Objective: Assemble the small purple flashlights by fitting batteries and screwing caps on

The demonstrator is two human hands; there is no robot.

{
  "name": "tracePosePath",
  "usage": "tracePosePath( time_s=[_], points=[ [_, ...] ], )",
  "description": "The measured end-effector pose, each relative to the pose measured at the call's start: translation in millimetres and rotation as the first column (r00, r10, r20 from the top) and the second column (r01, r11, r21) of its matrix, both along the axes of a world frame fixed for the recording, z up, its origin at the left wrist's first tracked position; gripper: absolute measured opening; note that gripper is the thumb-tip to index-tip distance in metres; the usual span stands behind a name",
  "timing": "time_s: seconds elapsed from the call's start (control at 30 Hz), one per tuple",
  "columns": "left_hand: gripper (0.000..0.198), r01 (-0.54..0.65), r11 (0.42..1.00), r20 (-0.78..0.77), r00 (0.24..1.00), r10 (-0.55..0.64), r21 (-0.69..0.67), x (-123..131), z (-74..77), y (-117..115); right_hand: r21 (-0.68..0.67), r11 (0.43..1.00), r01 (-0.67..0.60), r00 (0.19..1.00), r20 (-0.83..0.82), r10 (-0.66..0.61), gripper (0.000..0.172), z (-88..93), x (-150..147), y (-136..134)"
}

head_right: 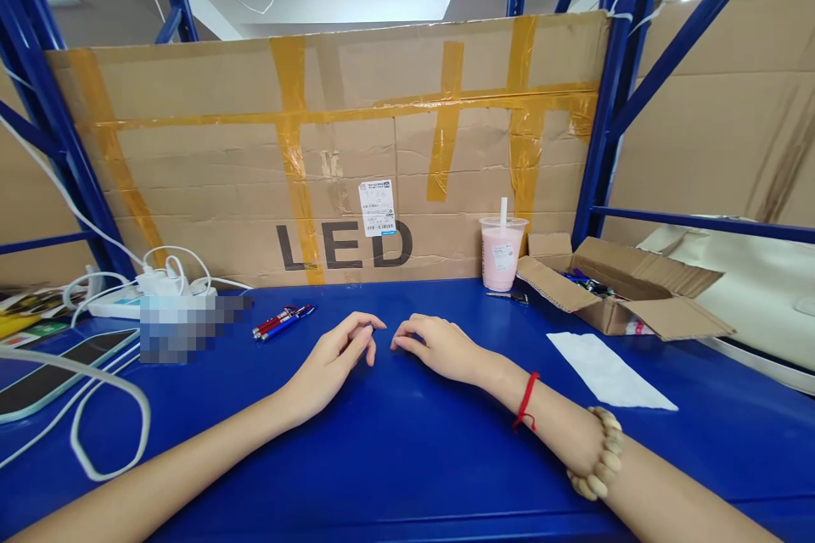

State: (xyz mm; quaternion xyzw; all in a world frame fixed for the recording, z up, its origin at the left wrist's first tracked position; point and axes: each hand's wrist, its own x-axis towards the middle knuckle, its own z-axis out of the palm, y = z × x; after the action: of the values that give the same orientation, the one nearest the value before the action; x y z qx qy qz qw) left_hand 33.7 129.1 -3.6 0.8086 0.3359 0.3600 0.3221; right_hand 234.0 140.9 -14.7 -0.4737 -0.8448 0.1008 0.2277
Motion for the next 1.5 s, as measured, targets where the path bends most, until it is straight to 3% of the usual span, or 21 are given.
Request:
tracePosePath(
  time_s=[0.8,1.03,1.37,1.5],
  points=[
    [0.025,0.034,0.999,-0.031,0.999,-0.033,0.032,2,-8.3,8,-0.056,0.996,0.064,0.998,-0.004,-0.064,0.026,9.2,-11,-10],
    [0.026,-0.006,1.000,0.004,1.000,0.006,0.014,-1,-3.4,10,-0.031,0.995,0.092,0.995,0.036,-0.091,0.021,9.7,-11,-10],
    [0.026,0.037,0.999,-0.006,0.999,-0.037,-0.011,0,-10.8,13,-0.102,0.992,0.068,0.997,-0.011,-0.070,0.014,14.4,-12,-13],
    [0.026,0.014,1.000,-0.008,1.000,-0.014,-0.002,0,-8.2,12,-0.118,0.988,0.096,0.995,-0.022,-0.100,0.018,13.3,-10,-12]
  ],
)
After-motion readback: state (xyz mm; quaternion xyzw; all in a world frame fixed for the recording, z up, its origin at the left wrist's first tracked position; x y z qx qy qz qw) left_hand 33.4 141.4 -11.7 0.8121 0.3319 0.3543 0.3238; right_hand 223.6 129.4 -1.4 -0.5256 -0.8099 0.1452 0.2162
